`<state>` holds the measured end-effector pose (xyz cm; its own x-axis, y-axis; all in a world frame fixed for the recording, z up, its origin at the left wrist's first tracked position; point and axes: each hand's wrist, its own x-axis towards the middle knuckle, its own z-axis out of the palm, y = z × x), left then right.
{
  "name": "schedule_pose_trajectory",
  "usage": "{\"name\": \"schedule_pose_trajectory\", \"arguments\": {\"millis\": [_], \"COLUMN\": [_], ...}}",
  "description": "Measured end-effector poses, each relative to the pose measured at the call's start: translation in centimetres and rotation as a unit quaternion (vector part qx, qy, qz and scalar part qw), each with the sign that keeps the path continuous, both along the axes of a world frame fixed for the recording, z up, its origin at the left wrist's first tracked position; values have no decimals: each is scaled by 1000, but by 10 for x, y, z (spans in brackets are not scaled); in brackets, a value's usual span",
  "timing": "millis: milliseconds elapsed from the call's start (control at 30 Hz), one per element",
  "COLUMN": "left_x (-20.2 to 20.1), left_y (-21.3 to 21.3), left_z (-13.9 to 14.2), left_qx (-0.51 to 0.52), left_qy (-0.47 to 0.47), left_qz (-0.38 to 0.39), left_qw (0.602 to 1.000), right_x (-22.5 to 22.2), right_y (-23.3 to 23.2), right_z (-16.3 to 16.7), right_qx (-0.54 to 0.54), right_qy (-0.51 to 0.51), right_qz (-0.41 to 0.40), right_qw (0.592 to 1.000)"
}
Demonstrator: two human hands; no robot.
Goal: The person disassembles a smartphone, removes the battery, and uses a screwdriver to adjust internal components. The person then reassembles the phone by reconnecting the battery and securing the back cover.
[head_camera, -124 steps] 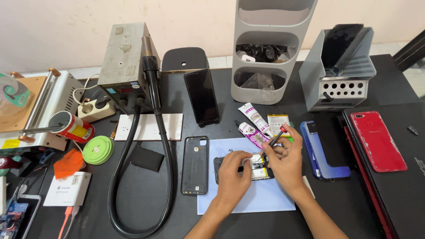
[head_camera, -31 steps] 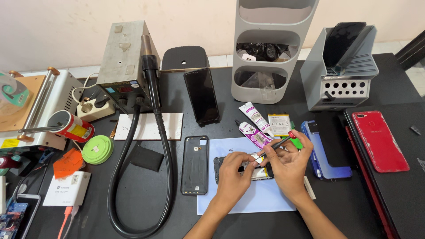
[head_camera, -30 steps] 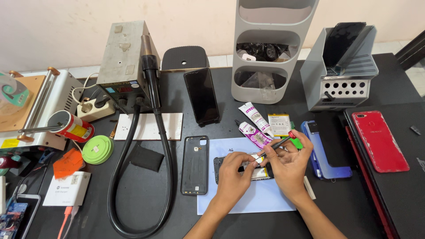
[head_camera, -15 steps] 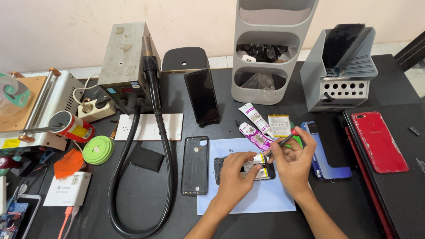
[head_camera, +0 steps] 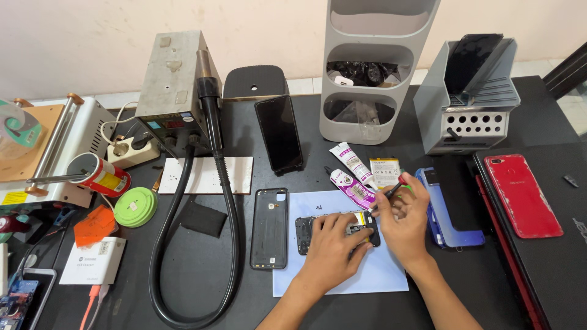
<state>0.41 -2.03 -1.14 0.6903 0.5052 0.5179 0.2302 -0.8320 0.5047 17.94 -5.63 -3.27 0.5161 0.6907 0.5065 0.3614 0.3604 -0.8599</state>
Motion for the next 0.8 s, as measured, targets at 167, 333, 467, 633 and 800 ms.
{"name": "schedule_pose_trajectory", "arguments": {"millis": [167, 333, 467, 633, 800], "left_x": [1, 2, 3, 2, 1], "left_y": [1, 1, 0, 0, 0], "left_z": [-1, -1, 0, 0, 0], "left_qx": [22, 34, 29, 26, 21], "left_qy": [13, 22, 19, 19, 27], "left_qz": [2, 1, 1, 2, 5], "left_qw": [1000, 999, 999, 999, 999], "right_x": [-2, 0, 2, 3, 3], "right_y": [1, 1, 0, 2, 2], "right_z": [1, 1, -2, -8, -13], "right_qx": [-7, -3, 5, 23, 15], "right_qy": [-3, -32, -43, -71, -87], "right_qz": [12, 17, 20, 29, 35], "right_qw": [1000, 999, 999, 997, 995]}}
